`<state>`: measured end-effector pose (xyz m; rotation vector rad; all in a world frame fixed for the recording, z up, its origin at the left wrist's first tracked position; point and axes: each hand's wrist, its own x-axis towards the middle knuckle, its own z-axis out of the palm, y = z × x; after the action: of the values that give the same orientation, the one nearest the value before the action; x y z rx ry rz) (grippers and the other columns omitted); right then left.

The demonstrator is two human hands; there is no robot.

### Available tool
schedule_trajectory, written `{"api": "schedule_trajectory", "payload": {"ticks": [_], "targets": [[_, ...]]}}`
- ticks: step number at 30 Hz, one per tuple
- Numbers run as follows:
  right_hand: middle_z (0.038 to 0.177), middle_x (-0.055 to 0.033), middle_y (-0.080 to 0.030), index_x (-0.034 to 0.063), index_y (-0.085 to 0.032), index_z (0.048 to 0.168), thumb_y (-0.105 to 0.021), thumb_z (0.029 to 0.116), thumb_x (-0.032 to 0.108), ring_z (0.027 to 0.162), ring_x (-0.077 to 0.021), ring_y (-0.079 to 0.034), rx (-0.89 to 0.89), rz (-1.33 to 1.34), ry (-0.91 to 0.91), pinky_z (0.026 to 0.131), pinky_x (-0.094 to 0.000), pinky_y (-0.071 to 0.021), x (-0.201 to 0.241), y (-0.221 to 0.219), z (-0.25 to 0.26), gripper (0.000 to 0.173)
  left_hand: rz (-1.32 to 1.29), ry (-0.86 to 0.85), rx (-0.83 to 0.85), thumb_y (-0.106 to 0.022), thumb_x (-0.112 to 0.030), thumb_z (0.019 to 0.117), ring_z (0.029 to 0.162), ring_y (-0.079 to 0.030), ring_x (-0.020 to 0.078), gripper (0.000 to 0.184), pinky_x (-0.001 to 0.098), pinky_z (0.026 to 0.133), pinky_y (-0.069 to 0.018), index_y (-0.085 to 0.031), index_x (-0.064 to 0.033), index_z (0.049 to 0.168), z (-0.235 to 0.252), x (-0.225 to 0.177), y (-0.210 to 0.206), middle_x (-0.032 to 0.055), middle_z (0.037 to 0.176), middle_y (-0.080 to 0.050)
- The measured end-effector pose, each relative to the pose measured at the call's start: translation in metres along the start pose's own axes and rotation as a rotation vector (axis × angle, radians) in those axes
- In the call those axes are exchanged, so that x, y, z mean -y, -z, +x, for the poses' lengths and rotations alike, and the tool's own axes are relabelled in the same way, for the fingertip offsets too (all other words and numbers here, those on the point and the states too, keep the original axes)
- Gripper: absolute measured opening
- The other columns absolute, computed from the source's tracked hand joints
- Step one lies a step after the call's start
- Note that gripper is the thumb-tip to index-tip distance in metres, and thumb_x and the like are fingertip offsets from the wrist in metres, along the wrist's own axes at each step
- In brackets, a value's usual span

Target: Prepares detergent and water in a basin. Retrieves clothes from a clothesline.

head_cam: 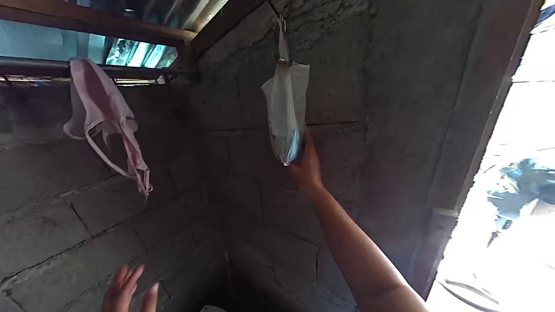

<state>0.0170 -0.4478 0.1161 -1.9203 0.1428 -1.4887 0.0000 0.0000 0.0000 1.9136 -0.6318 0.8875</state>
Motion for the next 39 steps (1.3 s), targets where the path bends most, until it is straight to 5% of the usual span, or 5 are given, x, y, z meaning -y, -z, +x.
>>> {"api": "schedule_trajectory", "payload": {"ticks": [7, 16, 21, 29, 39], "targets": [[0.120, -0.0132, -0.067, -0.0050, -0.052, 0.136, -0.052, 0.1028, 0.010, 0.109, -0.0098, -0.065, 0.062, 0.366, -0.046, 0.097, -0.0316, -0.0541, -0.014, 0.037, 0.012, 0.037, -0.060, -0.585, 0.069, -0.058, -0.031, 0.1020, 0.132, -0.057, 0.0285, 0.043, 0.0420, 0.107, -0.0499, -0.067, 0.0031, 0.127, 0.168, -0.155, -0.096, 0.0250, 0.144, -0.056], [0.103, -0.0030, -0.069, 0.0057, -0.053, 0.124, -0.034, 0.1034, 0.005, 0.095, -0.0115, -0.068, 0.039, 0.860, -0.399, 0.087, -0.0327, -0.0579, -0.036, 0.088, 0.035, 0.027, -0.290, -0.377, 0.424, -0.036, -0.012, 0.1109, 0.140, -0.050, 0.0268, 0.044, 0.0412, 0.116, -0.0407, -0.040, 0.0032, 0.152, 0.310, -0.280, -0.212, 0.0232, 0.153, -0.048], [0.099, -0.0055, -0.069, 0.0031, -0.054, 0.119, -0.030, 0.1085, 0.009, 0.091, -0.0130, -0.068, 0.062, 0.850, -0.477, 0.084, -0.0320, -0.0576, -0.046, 0.101, 0.042, 0.027, -0.207, -0.374, 0.554, -0.036, -0.012, 0.1113, 0.100, -0.068, 0.0259, 0.035, 0.0447, 0.087, -0.0552, -0.058, -0.0015, 0.136, 0.341, -0.304, -0.255, 0.0199, 0.121, -0.066], [0.109, -0.0049, -0.067, -0.0033, -0.047, 0.132, -0.051, 0.1024, 0.013, 0.098, -0.0080, -0.067, 0.173, 0.792, -0.391, 0.088, -0.0272, -0.0568, -0.041, 0.080, 0.029, 0.034, 0.328, -0.927, 0.305, -0.066, -0.010, 0.0960, 0.127, -0.055, 0.0466, 0.020, 0.0604, 0.100, -0.0485, -0.074, 0.0071, 0.102, 0.349, -0.299, -0.265, 0.0274, 0.131, -0.060], [0.108, -0.0074, -0.067, -0.0023, -0.054, 0.128, -0.067, 0.0958, 0.005, 0.098, -0.0077, -0.067, -0.070, 0.675, -0.304, 0.088, -0.0268, -0.0576, -0.010, 0.009, 0.048, 0.035, 0.475, -0.543, 1.040, -0.059, -0.002, 0.1013, 0.077, -0.063, 0.0221, 0.012, 0.0416, 0.075, -0.0533, -0.069, 0.0046, 0.102, 0.376, -0.313, -0.224, 0.0164, 0.092, -0.068]]}}
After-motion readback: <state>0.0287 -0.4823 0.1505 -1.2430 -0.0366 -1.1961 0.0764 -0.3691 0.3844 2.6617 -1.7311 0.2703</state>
